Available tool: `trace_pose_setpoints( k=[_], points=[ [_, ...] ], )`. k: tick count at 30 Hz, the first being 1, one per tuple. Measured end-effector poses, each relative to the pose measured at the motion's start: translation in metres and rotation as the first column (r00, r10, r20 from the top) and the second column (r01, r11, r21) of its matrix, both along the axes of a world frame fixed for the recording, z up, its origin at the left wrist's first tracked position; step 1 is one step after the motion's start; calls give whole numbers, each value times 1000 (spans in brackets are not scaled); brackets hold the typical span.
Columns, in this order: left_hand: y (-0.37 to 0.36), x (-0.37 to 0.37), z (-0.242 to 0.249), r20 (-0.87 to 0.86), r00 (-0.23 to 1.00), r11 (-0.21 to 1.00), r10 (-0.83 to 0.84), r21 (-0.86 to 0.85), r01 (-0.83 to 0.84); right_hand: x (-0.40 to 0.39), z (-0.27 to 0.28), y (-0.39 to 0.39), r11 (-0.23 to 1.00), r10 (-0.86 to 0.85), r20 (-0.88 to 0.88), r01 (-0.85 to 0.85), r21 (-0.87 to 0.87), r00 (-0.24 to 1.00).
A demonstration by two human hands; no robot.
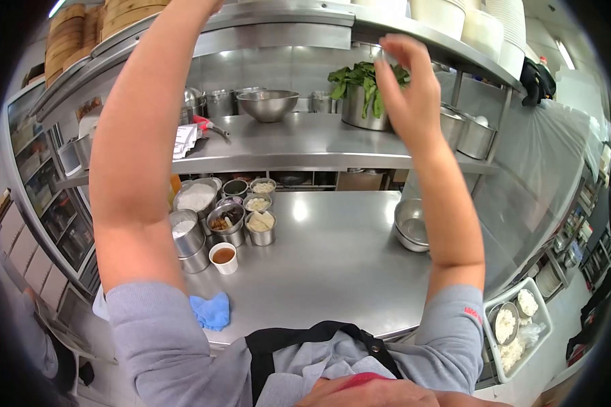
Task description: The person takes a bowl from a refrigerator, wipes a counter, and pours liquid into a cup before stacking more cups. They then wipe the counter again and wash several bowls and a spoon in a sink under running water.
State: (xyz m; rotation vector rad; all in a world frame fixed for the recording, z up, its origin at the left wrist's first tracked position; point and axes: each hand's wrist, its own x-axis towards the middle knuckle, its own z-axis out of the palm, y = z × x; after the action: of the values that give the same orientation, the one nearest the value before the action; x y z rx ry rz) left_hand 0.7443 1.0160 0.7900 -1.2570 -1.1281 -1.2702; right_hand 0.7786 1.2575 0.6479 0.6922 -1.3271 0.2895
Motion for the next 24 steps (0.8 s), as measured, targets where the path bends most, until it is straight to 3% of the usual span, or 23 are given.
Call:
trace_pose_setpoints(
  k=[2, 6, 7, 9, 13, 17, 20, 23, 24],
  points=[
    [-8, -1, -7, 21, 1000, 1000, 11, 2, -11, -24, 49, -17, 994, -92, -71, 88, -62, 993],
    [-27, -12, -14, -127, 992, 999, 18, -26, -21, -67, 126, -33, 952, -266, 63, 273, -139, 962],
    [-34, -11, -17, -85, 996, 998, -10, -70, 4, -78, 136, -36, 939, -286, 82, 296, -174, 955],
    [-46, -3, -23, 2, 998, 986, -61, -158, 60, -84, 147, -48, 890, -311, 291, 384, -246, 905],
    [-67, -6, -30, 59, 994, 988, -93, -118, 100, -76, 157, -61, 848, -205, 632, 458, -267, 747],
    [-79, -11, -36, 39, 992, 987, -123, -96, 126, -95, 168, -58, 842, -242, 649, 488, -229, 722],
    [-79, -11, -37, 35, 990, 983, -140, -117, 143, -108, 166, -61, 753, -367, 573, 595, -279, 733],
    [-74, -12, -34, 7, 985, 976, -175, -128, 175, -54, 153, -85, 875, -88, 769, 419, -245, 633],
    [-71, -13, -31, -7, 983, 974, -186, -133, 184, -69, 158, -75, 860, -96, 679, 404, -312, 728]
  ],
)
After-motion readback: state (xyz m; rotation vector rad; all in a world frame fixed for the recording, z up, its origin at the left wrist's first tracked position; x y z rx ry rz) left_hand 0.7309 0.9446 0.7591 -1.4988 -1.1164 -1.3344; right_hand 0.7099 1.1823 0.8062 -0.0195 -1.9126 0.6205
